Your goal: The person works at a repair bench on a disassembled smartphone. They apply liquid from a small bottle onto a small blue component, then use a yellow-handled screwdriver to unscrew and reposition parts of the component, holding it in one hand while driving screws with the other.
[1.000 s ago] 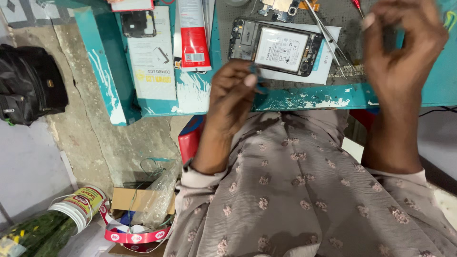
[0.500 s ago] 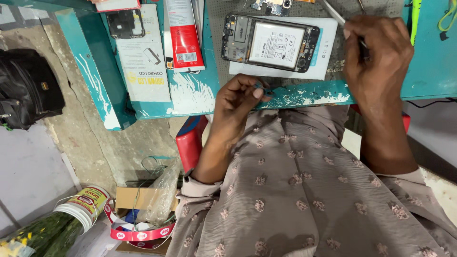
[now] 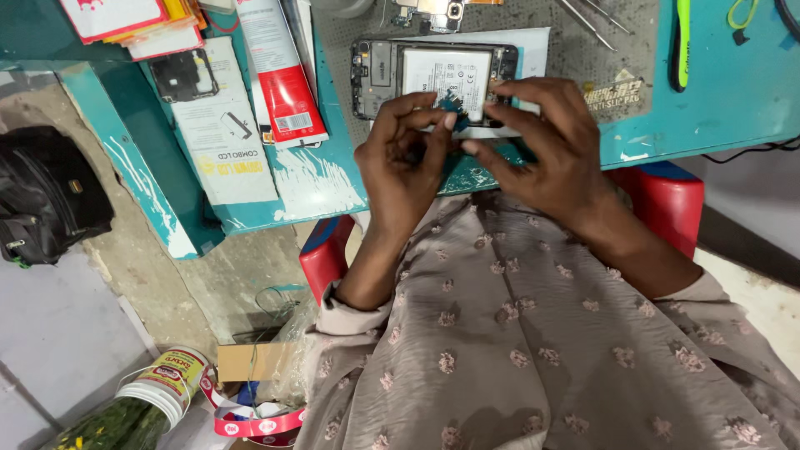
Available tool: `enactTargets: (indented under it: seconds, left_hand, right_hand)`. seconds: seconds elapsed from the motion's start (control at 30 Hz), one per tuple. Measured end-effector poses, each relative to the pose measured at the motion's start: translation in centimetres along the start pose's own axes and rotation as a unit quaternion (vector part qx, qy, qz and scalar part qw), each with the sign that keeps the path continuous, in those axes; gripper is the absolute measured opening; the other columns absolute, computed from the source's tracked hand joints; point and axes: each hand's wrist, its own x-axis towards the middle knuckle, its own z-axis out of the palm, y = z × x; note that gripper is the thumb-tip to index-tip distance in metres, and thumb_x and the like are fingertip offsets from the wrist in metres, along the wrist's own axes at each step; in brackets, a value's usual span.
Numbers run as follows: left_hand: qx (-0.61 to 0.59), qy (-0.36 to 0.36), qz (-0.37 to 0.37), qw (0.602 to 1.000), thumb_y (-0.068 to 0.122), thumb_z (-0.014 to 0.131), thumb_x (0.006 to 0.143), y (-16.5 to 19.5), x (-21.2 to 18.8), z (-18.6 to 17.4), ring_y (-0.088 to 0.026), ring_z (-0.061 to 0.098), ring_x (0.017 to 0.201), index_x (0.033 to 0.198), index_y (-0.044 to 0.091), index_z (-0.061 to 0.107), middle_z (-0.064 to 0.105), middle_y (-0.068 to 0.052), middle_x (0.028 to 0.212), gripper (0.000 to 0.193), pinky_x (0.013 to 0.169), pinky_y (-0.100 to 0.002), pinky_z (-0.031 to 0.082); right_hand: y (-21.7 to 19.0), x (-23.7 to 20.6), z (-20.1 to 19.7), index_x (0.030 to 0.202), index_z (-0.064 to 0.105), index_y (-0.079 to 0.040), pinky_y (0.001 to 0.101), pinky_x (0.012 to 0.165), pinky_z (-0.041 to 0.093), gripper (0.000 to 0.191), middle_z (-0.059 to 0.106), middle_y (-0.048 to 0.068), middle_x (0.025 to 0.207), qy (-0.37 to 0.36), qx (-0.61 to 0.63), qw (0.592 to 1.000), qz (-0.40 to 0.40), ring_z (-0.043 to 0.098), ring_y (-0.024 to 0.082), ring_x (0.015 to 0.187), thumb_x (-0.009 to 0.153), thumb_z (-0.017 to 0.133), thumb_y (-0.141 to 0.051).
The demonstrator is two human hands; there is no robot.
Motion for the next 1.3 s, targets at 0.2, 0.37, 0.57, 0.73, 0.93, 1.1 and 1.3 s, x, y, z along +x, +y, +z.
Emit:
enactTargets:
  seconds: [0.2,0.37,0.57,0.73,0.93,1.1,1.3]
  left_hand:
    - [0.191,0.012,-0.011,0.981,0.003,0.074,0.096,2.1,0.6,0.1,-0.008,0.059,0.055,0.131,0.003,0.064,0.081,-0.012,0.109,0.036,0.050,-0.021,0.044]
    - [0.229,0.037,0.204,0.951,0.012,0.078,0.102,4.1,-1.3,-0.6,-0.015,0.073,0.079,0.121,0.006,0.069,0.076,-0.006,0.111,0.022,0.064,-0.025,0.056]
    - [0.293,-0.118,0.401,0.860,0.077,0.054,0.095,2.9,-3.6,1.4,-0.035,0.041,0.140,0.134,0.003,0.060,0.053,-0.016,0.143,0.084,0.117,-0.055,0.029]
    - [0.306,-0.230,0.292,0.877,0.087,0.052,0.083,0.8,-4.9,2.9,-0.041,0.014,0.157,0.157,0.003,0.036,0.024,-0.020,0.164,0.113,0.132,-0.064,0.010]
    - [0.363,-0.293,0.292,0.835,0.080,0.060,0.100,-0.7,-5.9,3.3,-0.029,0.026,0.161,0.160,0.007,0.047,0.036,-0.013,0.168,0.095,0.135,-0.056,0.024]
    - [0.398,-0.162,0.311,0.848,0.058,0.075,0.102,-2.0,-3.3,0.9,-0.028,0.048,0.144,0.144,0.009,0.057,0.055,-0.011,0.149,0.067,0.124,-0.052,0.038]
    - [0.447,-0.010,0.224,0.866,0.028,0.089,0.094,-1.9,-0.9,-2.8,-0.034,0.053,0.139,0.140,0.003,0.058,0.058,-0.013,0.142,0.061,0.117,-0.049,0.045]
  right_hand:
    - [0.9,-0.9,-0.8,0.114,0.073,0.000,0.0385,0.087,0.054,0.020,0.068,0.013,0.124,0.037,0.018,0.997,0.063,0.065,0.028,0.113,0.101,0.084,-0.010]
    - [1.8,-4.2,-0.8,0.099,0.074,-0.006,0.0299,0.073,0.056,0.026,0.072,0.010,0.111,0.077,0.194,0.954,0.213,0.071,0.017,0.098,0.111,0.061,-0.026]
    - [-3.0,-3.5,4.0,0.168,0.034,-0.020,0.0366,0.136,0.027,0.082,0.037,0.005,0.172,0.030,0.779,0.617,0.104,0.032,0.020,0.160,0.101,0.050,-0.065]
    - [-4.5,0.4,3.8,0.170,0.017,-0.017,0.0504,0.138,0.020,0.091,0.016,0.011,0.176,-0.051,0.796,0.603,0.031,0.019,0.032,0.166,0.102,0.035,-0.074]
    - [-2.2,0.7,-1.7,0.160,0.011,-0.006,0.0531,0.134,0.026,0.092,0.020,0.025,0.167,-0.054,0.637,0.724,0.259,0.027,0.037,0.157,0.102,0.053,-0.064]
    - [-1.1,1.6,-4.2,0.154,0.047,-0.004,0.0370,0.121,0.043,0.077,0.054,0.017,0.156,0.139,0.543,0.791,0.244,0.052,0.027,0.140,0.099,0.079,-0.046]
    - [1.3,-0.6,-2.0,0.149,0.051,-0.001,0.0480,0.109,0.051,0.085,0.058,0.021,0.145,-0.032,-0.011,0.993,0.109,0.059,0.038,0.129,0.086,0.099,-0.033]
